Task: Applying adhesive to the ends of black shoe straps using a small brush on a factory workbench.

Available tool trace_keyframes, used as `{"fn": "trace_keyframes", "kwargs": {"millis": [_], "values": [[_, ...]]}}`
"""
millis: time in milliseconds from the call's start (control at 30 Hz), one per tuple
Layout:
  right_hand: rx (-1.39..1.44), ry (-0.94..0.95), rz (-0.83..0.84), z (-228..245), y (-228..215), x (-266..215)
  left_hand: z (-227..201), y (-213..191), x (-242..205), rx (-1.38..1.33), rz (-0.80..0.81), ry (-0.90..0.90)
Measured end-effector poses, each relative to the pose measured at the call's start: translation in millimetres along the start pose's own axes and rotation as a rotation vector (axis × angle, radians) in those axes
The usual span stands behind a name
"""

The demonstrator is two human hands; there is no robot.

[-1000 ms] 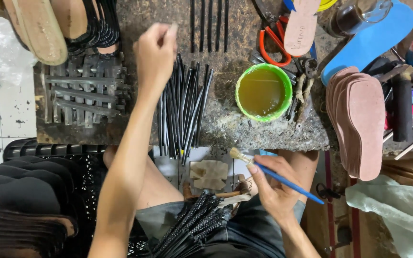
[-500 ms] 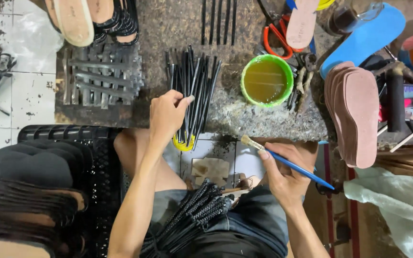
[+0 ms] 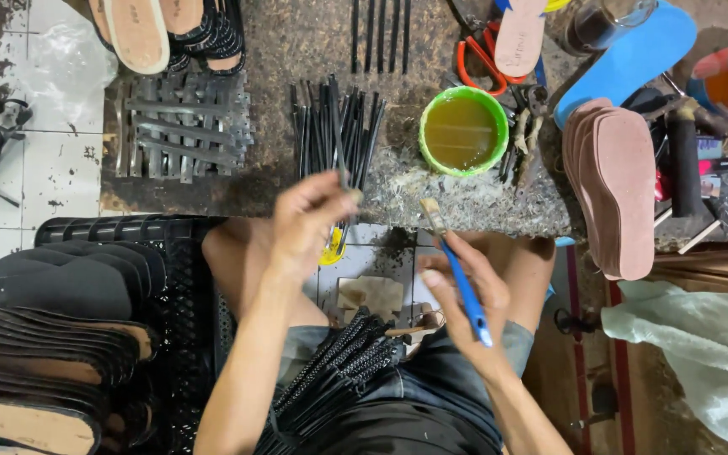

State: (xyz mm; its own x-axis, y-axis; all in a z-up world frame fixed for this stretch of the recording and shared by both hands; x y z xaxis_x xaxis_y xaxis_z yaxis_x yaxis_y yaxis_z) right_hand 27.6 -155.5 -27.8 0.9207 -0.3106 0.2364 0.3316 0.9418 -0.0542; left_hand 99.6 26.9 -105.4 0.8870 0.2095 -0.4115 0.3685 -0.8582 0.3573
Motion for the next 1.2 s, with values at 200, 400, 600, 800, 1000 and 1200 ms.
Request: {"fn": "trace_keyframes", "kwargs": {"millis": [200,400,600,800,1000,1200], "values": [[0.009,0.019,0.012,-12,7,-15,20,34,-64,-0.081,0.105,-0.037],[0.371,0.293,0.003,-33,-6,-25,-1,43,-68,-0.149,0.227,-0.080],[0.400,0.358,0.093,-17,-6,-32,-25,55,-73,-0.207,0.353,-0.060],[0.213,0.115,-0.095,-25,-30,-12,-7,37,-65,-0.164,0.206,0.027],[-0.291,-0.608,-0.153,-12,-52,55,-19,32,-66,0.062,0.249,0.158],[-0.627,-0.548,0.069,-3,-8,106,-17,33,-71,0.208,0.273,0.177]]}}
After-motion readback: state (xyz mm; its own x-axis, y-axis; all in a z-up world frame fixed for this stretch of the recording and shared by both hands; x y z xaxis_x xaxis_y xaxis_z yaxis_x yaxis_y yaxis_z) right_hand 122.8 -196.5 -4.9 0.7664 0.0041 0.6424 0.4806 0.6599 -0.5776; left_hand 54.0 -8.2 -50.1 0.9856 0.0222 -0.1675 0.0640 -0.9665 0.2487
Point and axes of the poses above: each hand's wrist, its own x-axis towards the middle knuckle, its own y-axis out of the palm, z = x × y, the point moved 7 cm from there along x, towards the middle knuckle, and after that the axes turned 12 degrees about -z, right-handed, at the moved point
